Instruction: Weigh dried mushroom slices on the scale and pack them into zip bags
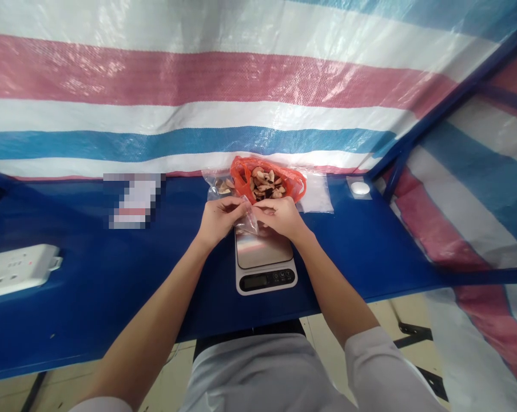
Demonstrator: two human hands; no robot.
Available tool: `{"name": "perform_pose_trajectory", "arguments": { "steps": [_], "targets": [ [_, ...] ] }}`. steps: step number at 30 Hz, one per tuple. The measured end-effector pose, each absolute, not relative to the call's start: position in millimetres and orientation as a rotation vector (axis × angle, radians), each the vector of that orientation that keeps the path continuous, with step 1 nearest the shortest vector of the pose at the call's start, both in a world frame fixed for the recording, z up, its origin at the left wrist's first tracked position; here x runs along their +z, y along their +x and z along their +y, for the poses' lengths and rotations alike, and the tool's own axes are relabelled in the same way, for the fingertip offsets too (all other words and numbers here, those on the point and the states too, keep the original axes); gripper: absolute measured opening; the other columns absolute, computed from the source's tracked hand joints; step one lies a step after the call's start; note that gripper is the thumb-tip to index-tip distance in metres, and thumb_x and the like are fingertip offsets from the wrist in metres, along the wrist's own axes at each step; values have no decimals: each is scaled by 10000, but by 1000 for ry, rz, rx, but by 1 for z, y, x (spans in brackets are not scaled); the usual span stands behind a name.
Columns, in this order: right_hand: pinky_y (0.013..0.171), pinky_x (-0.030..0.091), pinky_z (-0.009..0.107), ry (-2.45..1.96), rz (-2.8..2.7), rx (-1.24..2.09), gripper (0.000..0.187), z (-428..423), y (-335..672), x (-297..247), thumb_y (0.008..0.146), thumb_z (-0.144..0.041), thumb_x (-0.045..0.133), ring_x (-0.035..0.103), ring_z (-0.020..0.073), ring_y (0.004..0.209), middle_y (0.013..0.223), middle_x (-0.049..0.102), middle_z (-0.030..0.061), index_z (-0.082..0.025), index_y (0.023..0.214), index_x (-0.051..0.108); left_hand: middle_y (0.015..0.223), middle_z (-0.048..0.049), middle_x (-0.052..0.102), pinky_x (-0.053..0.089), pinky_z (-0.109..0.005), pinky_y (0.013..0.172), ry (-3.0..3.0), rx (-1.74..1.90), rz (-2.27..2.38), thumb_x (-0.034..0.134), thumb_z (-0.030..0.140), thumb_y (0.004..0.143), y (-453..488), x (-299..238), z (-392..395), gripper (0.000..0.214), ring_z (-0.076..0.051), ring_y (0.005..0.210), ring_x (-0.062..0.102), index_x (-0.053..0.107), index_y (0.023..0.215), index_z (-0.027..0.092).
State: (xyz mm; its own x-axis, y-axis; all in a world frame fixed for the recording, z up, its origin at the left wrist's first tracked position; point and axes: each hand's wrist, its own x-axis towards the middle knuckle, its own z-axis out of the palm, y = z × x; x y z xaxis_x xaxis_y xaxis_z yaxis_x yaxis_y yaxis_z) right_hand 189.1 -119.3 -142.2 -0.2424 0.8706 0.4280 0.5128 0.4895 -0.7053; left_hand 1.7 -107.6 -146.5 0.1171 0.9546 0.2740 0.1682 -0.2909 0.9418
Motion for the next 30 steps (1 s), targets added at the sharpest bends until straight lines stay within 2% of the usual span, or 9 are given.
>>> {"name": "perform_pose_trajectory", "arguments": {
  "steps": [5,10,16,21,25,30],
  "targets": [
    [574,405,254,-1134,-1917,513,319,-118,190,-144,908,-353,579,478,115,526,534,591,-12,-190,725,784,804,-68,784,565,-280,672,1576,1223,1115,831,517,722,0,-147,-107,356,-175,678,691,800,807,172],
    [597,420,252,-1151,-1936,507,301,-118,191,-144,912,-309,570,495,113,524,547,616,-16,-189,735,782,805,-72,776,535,-266,620,1542,1187,1087,847,563,695,0,-145,-108,417,-161,654,664,786,807,166],
    [598,462,238,-1118,-1894,667,238,-119,190,-139,890,-282,611,590,123,545,554,639,-18,-180,755,778,776,-63,769,519,-256,612,1523,1150,1133,838,498,702,3,-141,-110,360,-149,624,647,782,805,157],
    [545,495,225,-1019,-1831,902,212,-119,190,-142,894,-275,615,661,131,549,656,709,-5,-167,809,776,739,-57,765,498,-238,589,1568,1107,1206,791,434,729,1,-134,-112,290,-137,594,626,795,787,150],
    [551,507,225,-1055,-1805,844,184,-119,188,-143,884,-253,636,668,136,573,682,730,0,-179,792,777,690,-60,750,492,-243,557,1600,1099,1243,782,431,705,0,-129,-114,287,-149,575,623,786,747,147],
    [566,505,225,-1075,-1824,800,192,-118,188,-144,882,-225,639,665,137,569,616,696,-8,-178,744,764,689,-52,743,493,-239,567,1603,1064,1268,763,419,691,1,-126,-114,285,-141,571,618,774,759,142]
  ]
}}
